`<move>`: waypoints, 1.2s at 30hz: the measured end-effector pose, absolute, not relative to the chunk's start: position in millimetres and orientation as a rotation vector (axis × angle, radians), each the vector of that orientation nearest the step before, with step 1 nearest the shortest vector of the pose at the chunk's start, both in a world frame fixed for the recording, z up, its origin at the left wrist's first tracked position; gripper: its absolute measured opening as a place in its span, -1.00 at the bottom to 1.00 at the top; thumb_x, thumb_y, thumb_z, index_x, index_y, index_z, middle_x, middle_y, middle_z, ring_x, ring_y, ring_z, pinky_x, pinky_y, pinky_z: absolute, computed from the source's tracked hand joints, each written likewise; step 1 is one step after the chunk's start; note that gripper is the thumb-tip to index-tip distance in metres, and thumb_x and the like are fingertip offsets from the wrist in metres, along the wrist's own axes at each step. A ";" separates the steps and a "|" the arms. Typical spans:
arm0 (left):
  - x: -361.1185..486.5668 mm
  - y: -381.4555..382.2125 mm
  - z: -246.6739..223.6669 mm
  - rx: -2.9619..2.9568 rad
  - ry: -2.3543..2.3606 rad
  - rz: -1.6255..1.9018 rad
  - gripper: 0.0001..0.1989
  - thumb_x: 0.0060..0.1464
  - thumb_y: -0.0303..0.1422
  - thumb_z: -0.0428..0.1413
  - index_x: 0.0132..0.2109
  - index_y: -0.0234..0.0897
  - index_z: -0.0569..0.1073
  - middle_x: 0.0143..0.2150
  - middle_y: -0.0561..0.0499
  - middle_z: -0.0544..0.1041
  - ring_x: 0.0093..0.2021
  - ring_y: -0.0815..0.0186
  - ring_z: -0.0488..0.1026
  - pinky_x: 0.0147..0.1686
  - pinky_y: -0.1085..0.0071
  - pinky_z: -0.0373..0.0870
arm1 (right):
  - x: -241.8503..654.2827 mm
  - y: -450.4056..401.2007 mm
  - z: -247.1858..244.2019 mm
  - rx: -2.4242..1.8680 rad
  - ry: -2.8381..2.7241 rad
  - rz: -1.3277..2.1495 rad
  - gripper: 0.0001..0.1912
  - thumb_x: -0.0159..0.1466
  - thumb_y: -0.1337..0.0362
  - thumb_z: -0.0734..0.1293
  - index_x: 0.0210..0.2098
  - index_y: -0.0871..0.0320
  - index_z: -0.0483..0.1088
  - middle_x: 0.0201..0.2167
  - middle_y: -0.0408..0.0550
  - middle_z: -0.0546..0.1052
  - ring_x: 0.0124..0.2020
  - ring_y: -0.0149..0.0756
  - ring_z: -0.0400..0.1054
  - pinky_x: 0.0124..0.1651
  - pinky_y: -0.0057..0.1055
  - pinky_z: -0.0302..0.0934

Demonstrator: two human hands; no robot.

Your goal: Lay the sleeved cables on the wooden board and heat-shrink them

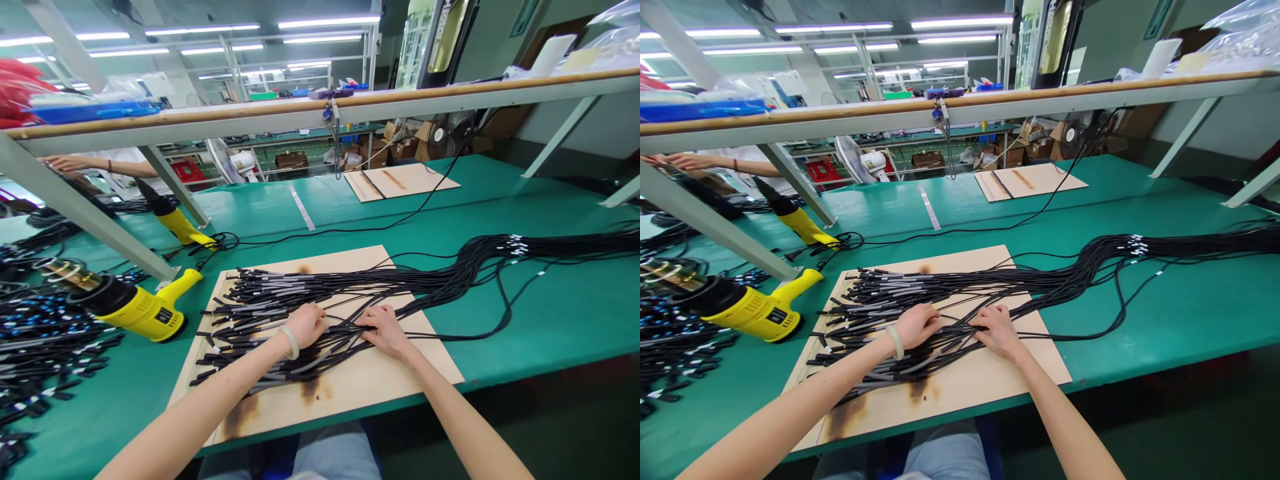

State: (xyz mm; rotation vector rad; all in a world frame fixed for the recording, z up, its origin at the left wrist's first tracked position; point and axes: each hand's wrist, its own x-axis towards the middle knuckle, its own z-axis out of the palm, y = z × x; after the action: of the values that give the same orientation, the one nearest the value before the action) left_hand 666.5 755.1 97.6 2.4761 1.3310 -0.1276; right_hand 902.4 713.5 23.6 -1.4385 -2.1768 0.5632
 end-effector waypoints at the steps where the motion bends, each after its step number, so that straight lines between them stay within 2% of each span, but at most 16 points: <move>1: 669.1 756.4 95.8 2.468 1.295 -0.174 -0.77 0.11 -0.25 0.06 -0.23 -0.31 0.52 -0.24 -0.12 0.56 -0.17 0.16 0.49 -0.21 0.37 0.36 | 902.4 713.6 23.1 -1.434 -2.175 0.556 -0.80 0.17 0.37 0.35 -0.22 0.00 0.51 -0.28 -0.12 0.51 -0.19 -0.24 0.33 -0.04 -0.18 -0.06; 4: 678.9 745.9 91.3 2.492 1.310 -0.313 -0.74 0.07 -0.21 0.12 -0.22 -0.32 0.51 -0.21 -0.16 0.55 -0.15 0.10 0.49 -0.18 0.32 0.38 | 902.9 713.6 20.7 -1.419 -2.169 0.548 -0.77 0.17 0.39 0.34 -0.20 -0.01 0.51 -0.28 -0.12 0.52 -0.19 -0.25 0.34 -0.05 -0.19 -0.06; 9: 689.8 717.3 89.8 2.631 1.409 -0.379 -0.76 0.12 -0.37 0.04 -0.12 -0.39 0.48 -0.13 -0.27 0.51 -0.12 0.05 0.48 -0.18 0.24 0.39 | 904.0 712.4 16.7 -1.361 -2.127 0.551 -0.81 0.11 0.42 0.35 -0.32 0.02 0.50 -0.28 -0.15 0.54 -0.20 -0.27 0.36 -0.04 -0.19 -0.07; 13: 686.0 726.9 96.6 2.490 1.333 -0.315 -0.70 0.15 -0.21 0.01 -0.29 -0.33 0.52 -0.27 -0.19 0.57 -0.22 0.11 0.51 -0.22 0.29 0.38 | 903.7 710.8 16.3 -1.315 -2.104 0.555 -0.82 0.05 0.45 0.34 -0.40 0.05 0.48 -0.27 -0.16 0.55 -0.19 -0.27 0.37 -0.03 -0.19 -0.08; 15: 683.5 738.2 98.0 2.407 1.375 -0.216 -0.64 0.19 -0.20 -0.06 -0.36 -0.30 0.52 -0.34 -0.14 0.58 -0.27 0.17 0.52 -0.25 0.34 0.36 | 903.4 710.2 16.8 -1.306 -2.102 0.562 -0.81 0.04 0.46 0.33 -0.42 0.05 0.48 -0.24 -0.16 0.56 -0.18 -0.26 0.37 -0.03 -0.19 -0.08; 18: 683.9 750.4 93.2 2.334 1.429 -0.194 -0.68 0.13 -0.15 0.00 -0.35 -0.27 0.51 -0.36 -0.11 0.58 -0.28 0.18 0.52 -0.30 0.37 0.34 | 903.2 709.8 17.6 -1.318 -2.108 0.571 -0.81 0.05 0.46 0.32 -0.42 0.05 0.49 -0.22 -0.16 0.58 -0.19 -0.26 0.37 -0.03 -0.17 -0.06; 23: 693.3 753.7 83.5 2.326 1.408 -0.318 -0.64 0.04 -0.04 0.08 -0.28 -0.26 0.50 -0.33 -0.14 0.58 -0.26 0.08 0.53 -0.33 0.32 0.37 | 903.9 710.8 16.8 -1.323 -2.118 0.603 -0.79 0.06 0.46 0.32 -0.39 0.04 0.50 -0.19 -0.16 0.60 -0.21 -0.24 0.36 -0.03 -0.15 -0.05; 25: 697.7 754.0 84.0 2.352 1.343 -0.357 -0.68 0.05 -0.09 0.08 -0.28 -0.27 0.50 -0.30 -0.16 0.59 -0.22 0.05 0.53 -0.29 0.29 0.39 | 904.4 711.2 15.7 -1.327 -2.106 0.621 -0.79 0.06 0.45 0.34 -0.38 0.02 0.51 -0.18 -0.17 0.60 -0.21 -0.23 0.36 -0.02 -0.14 -0.05; 28: 702.7 758.4 86.7 2.395 1.272 -0.370 -0.77 0.11 -0.29 0.02 -0.27 -0.33 0.51 -0.21 -0.25 0.58 -0.14 0.01 0.52 -0.20 0.25 0.39 | 904.7 711.3 14.0 -1.332 -2.076 0.639 -0.79 0.06 0.43 0.35 -0.37 0.01 0.52 -0.19 -0.17 0.61 -0.20 -0.22 0.38 -0.02 -0.14 -0.04; 31: 702.6 769.5 87.8 2.368 1.336 -0.323 -0.77 0.13 -0.39 -0.04 -0.26 -0.40 0.50 -0.19 -0.32 0.56 -0.12 0.00 0.51 -0.17 0.23 0.37 | 904.5 711.0 13.4 -1.326 -2.050 0.661 -0.80 0.05 0.42 0.36 -0.37 0.00 0.53 -0.22 -0.15 0.62 -0.20 -0.20 0.40 0.01 -0.13 -0.04; 34: 697.6 781.8 86.1 2.287 1.394 -0.251 -0.74 0.18 -0.42 -0.11 -0.24 -0.38 0.47 -0.30 -0.18 0.58 -0.26 0.18 0.53 -0.25 0.35 0.36 | 904.5 710.9 14.0 -1.317 -2.042 0.668 -0.80 0.07 0.41 0.36 -0.36 -0.01 0.53 -0.23 -0.15 0.62 -0.20 -0.19 0.40 0.01 -0.12 -0.04; 36: 695.1 785.9 83.6 2.236 1.395 -0.209 -0.77 0.19 -0.39 -0.09 -0.21 -0.34 0.45 -0.39 -0.05 0.56 -0.36 0.29 0.50 -0.33 0.44 0.34 | 904.6 710.9 14.2 -1.315 -2.046 0.666 -0.80 0.07 0.41 0.35 -0.36 -0.01 0.53 -0.22 -0.15 0.62 -0.20 -0.20 0.40 0.00 -0.12 -0.04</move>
State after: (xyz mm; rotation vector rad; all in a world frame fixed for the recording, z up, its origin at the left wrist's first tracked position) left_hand 695.1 785.9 83.6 2.2358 1.3953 -0.2089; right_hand 904.6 710.9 14.2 -1.3147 -2.0457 0.6656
